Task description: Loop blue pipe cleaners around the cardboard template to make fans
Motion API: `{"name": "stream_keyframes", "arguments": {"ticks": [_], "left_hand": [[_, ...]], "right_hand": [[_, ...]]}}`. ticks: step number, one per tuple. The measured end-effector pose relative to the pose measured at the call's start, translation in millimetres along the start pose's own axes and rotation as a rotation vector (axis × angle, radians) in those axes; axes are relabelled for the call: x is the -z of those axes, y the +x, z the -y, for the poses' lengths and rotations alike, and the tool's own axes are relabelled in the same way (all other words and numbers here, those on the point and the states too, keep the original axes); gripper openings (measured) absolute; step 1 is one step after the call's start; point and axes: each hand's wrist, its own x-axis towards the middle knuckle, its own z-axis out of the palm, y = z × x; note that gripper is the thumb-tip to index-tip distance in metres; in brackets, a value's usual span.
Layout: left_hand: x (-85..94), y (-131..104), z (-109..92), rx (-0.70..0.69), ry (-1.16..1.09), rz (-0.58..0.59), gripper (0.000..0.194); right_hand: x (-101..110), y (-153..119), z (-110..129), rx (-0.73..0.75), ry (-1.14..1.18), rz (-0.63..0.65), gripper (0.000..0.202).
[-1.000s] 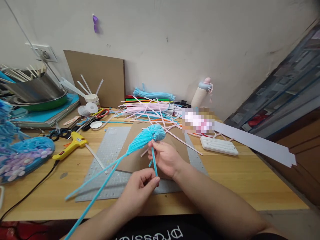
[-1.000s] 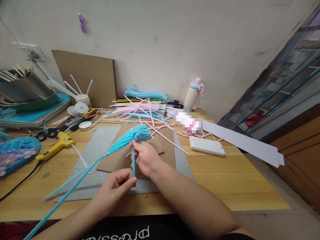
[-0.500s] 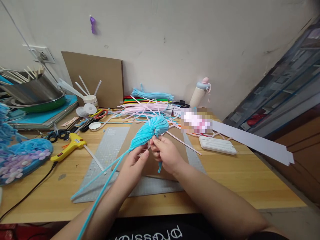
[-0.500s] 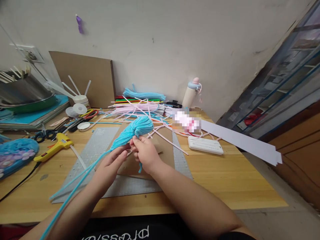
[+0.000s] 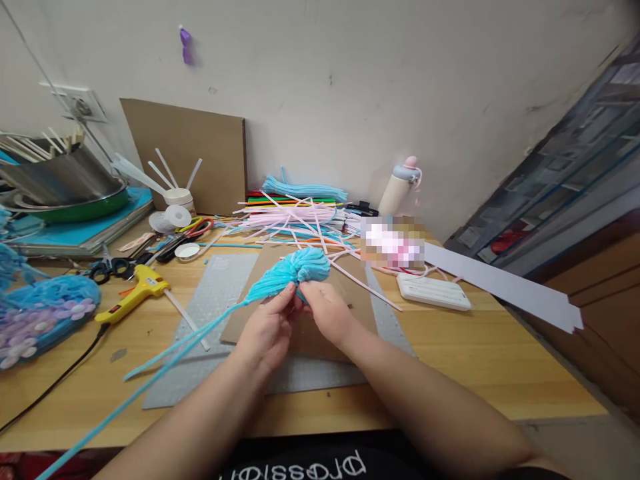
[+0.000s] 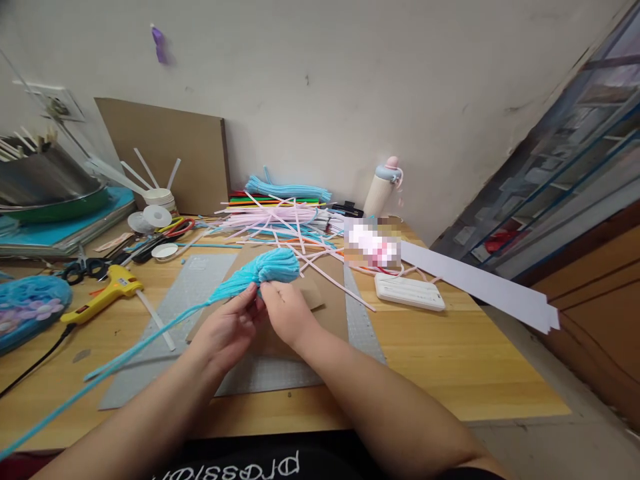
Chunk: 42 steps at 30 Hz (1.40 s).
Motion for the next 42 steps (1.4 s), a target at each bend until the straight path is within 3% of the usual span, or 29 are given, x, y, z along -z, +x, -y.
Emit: {"name": "stream_keyframes", "arguments": {"ticks": [6,11,16,28,33,39,42], "left_hand": [[-5.2,18.6,-5.2,0.061,0.051,-0.013,0.008],[8.0,23.8,-2.2,0.126,0.044,0.046,0.013],[14.2,22.8,-2.7,0.154,0.057,0.071,0.010],[5.9,17.8,-11.7,0.142,0.081,0.060,0.006],[-0.5,15.7,-10.3,0.010,0.138,0.092,0.014],[11.3,23.9,-2.0,-0.114,0.263,0.103,0.013],[16.7,26.6,-1.0,-0.069,0.285,0.112,0.015]], "right_hand": [[10.4,10.8,-10.4,-0.064,-0.162,-0.018,0.036],[12.6,13.2,-16.6,0.209,-0.533,-0.110,0.029],[9.5,9.5,-12.7,0.379,-0.711,-0.056,0.021],[15.8,12.0,-12.2,0.328,-0.986,-0.047,0.021],[15.6,11.3,-8.9,0.333,-1.121,-0.005,0.027],[11.8,6.0,-6.0,0.280,-1.184,0.056,0.024],[8.5,2.9,-7.3,0.257,-1.198,0.126,0.024]]}}
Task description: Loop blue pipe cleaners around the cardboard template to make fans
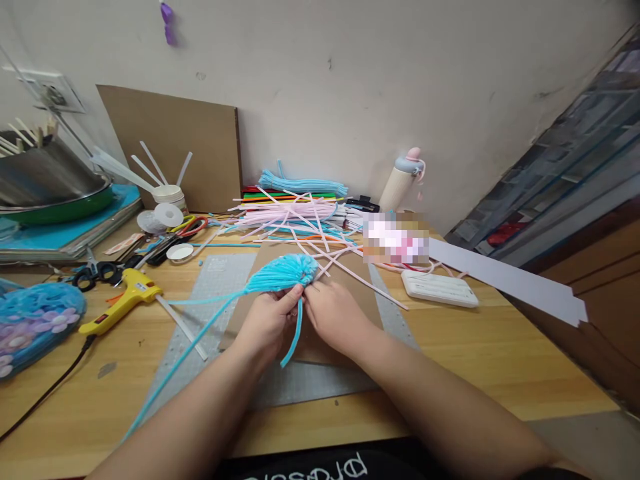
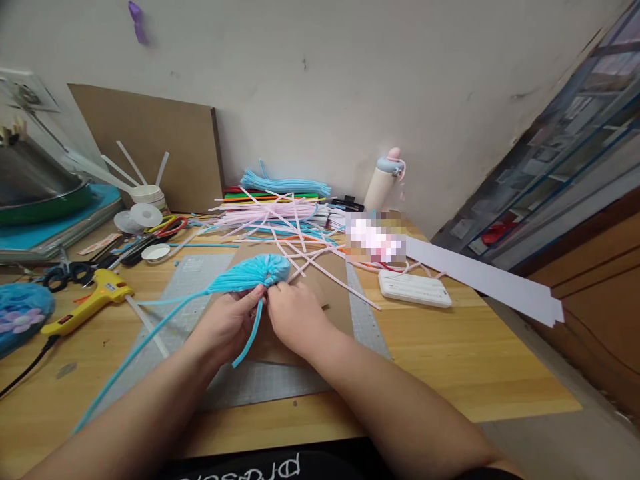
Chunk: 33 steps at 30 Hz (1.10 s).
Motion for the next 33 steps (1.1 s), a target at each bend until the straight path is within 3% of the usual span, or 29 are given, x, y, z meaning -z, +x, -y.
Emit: {"name": "stream_keyframes", "arguments": {"ticks": [3,9,13,19,22,28,31,33], "left_hand": [[2.8,0.5,-1.1,0.044,0.083,-0.019,0.020],[6.0,2.5,-2.8,-0.038,0.404,-0.169,0.026],[7.6,4.2,1.2,-0.005,0.242,-0.144,0.025],[2.5,0.3,-2.4,0.176,-0.048,-0.107,0.026],[3.5,1.5,-0.8,0.169,-0.089,-0.141,0.027],[8.7,4.5,1.5,0.072,-0.020,-0.167,0.026],[6.5,0.6,-3.5,-0.088,0.213,-0.235,0.023],[4.0,-3.0,-6.3,-0.209,0.396,-0.274,0.023]], "right_hand": [[-2.5,-1.9,3.4,-0.008,-0.031,0.055,0.021],[-3.6,-5.6,9.6,-0.027,-0.027,0.047,0.021],[-5.0,-6.9,10.8,-0.063,0.080,0.013,0.021],[-3.6,-5.5,10.6,-0.058,0.132,-0.015,0.015],[-0.3,-4.8,9.0,-0.032,0.165,-0.022,0.016],[-2.1,-1.6,3.0,-0.047,0.540,-0.062,0.030],[-8.0,1.0,3.6,-0.195,0.839,-0.058,0.021],[-12.5,2.5,6.5,-0.289,1.125,-0.017,0.027]]}}
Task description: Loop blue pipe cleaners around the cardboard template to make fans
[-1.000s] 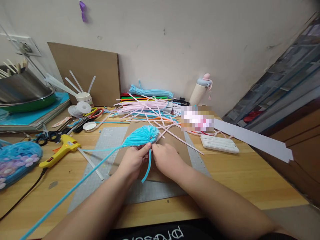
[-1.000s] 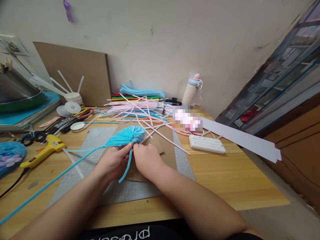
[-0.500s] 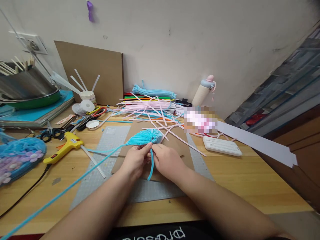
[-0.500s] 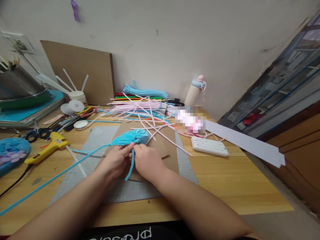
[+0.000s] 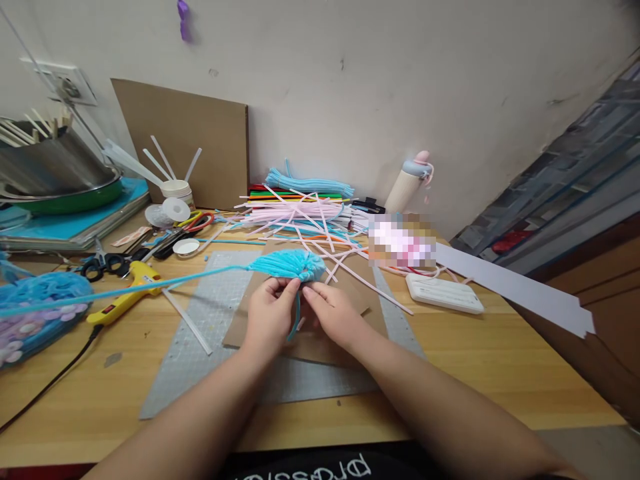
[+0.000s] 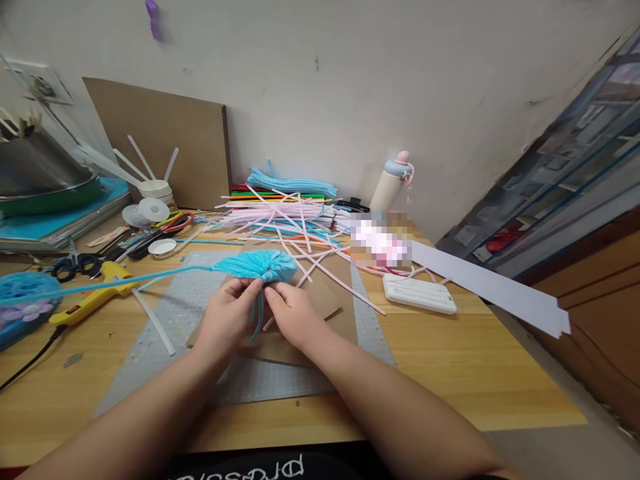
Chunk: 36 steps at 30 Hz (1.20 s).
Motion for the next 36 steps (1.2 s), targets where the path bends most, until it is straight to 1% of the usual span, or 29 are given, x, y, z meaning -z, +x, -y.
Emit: {"name": "stream_keyframes", "arguments": {"ticks": [1,3,5,7,9,12,14,16,20,22,24,25,28,30,31,33,35,36], "left_hand": [[-0.3,-1.5,-1.4,-0.032,0.058,0.001,0.023],[-1.1,-3.8,-2.7,-0.035,0.114,0.045,0.026],[-1.7,-4.6,-3.1,-0.036,0.133,0.120,0.027],[-1.8,-4.2,-3.9,-0.068,0.166,0.165,0.026],[-1.1,-3.1,-5.5,-0.095,0.211,0.177,0.024],[0.9,-1.4,-9.2,-0.077,0.271,0.217,0.025],[2.1,-0.7,-12.5,-0.033,0.308,0.275,0.031],[2.7,-0.4,-16.1,0.055,0.291,0.336,0.036],[2.2,0.0,-20.4,0.327,0.103,0.494,0.042],[1.8,-0.3,-18.8,0.368,0.021,0.554,0.039],[1.4,-2.1,-15.6,0.327,0.015,0.586,0.034],[1.1,-3.8,-14.0,0.288,0.064,0.601,0.032],[-0.8,-12.5,-11.4,0.118,0.358,0.632,0.028],[-2.7,-20.5,-11.2,-0.016,0.529,0.657,0.022],[-3.7,-24.8,-11.6,-0.075,0.585,0.699,0.022],[-4.8,-33.5,-13.8,-0.161,0.653,0.810,0.030],[-2.9,-42.5,-20.3,-0.209,0.701,0.938,0.036],[0.0,-47.4,-25.8,-0.223,0.732,0.976,0.036]], "right_hand": [[-2.7,0.4,-1.0,-0.045,0.150,0.026,0.030],[-7.9,0.9,-2.5,-0.108,0.417,0.082,0.034],[-11.6,1.4,-3.9,-0.144,0.591,0.108,0.037],[-12.9,2.3,-5.3,-0.136,0.660,0.086,0.037],[-12.4,3.7,-7.3,-0.106,0.667,0.050,0.035],[-11.1,6.0,-10.9,-0.086,0.691,0.026,0.032],[-10.6,7.0,-12.9,-0.091,0.732,0.037,0.032],[-10.1,7.5,-13.2,-0.087,0.784,0.079,0.032],[-7.5,7.7,-8.8,-0.099,0.903,0.180,0.027],[-5.8,7.5,-6.0,-0.131,0.940,0.171,0.027],[-3.9,7.0,-3.4,-0.141,0.930,0.116,0.026],[-2.8,6.7,-2.1,-0.132,0.906,0.081,0.026],[3.4,7.2,2.3,-0.048,0.819,-0.027,0.023],[11.3,10.1,5.1,0.043,0.778,-0.115,0.021],[16.4,12.4,6.3,0.093,0.753,-0.167,0.021],[28.6,17.3,8.0,0.168,0.683,-0.271,0.021],[42.6,20.9,10.2,0.201,0.610,-0.370,0.020],[49.9,21.6,12.1,0.217,0.572,-0.416,0.020]]}}
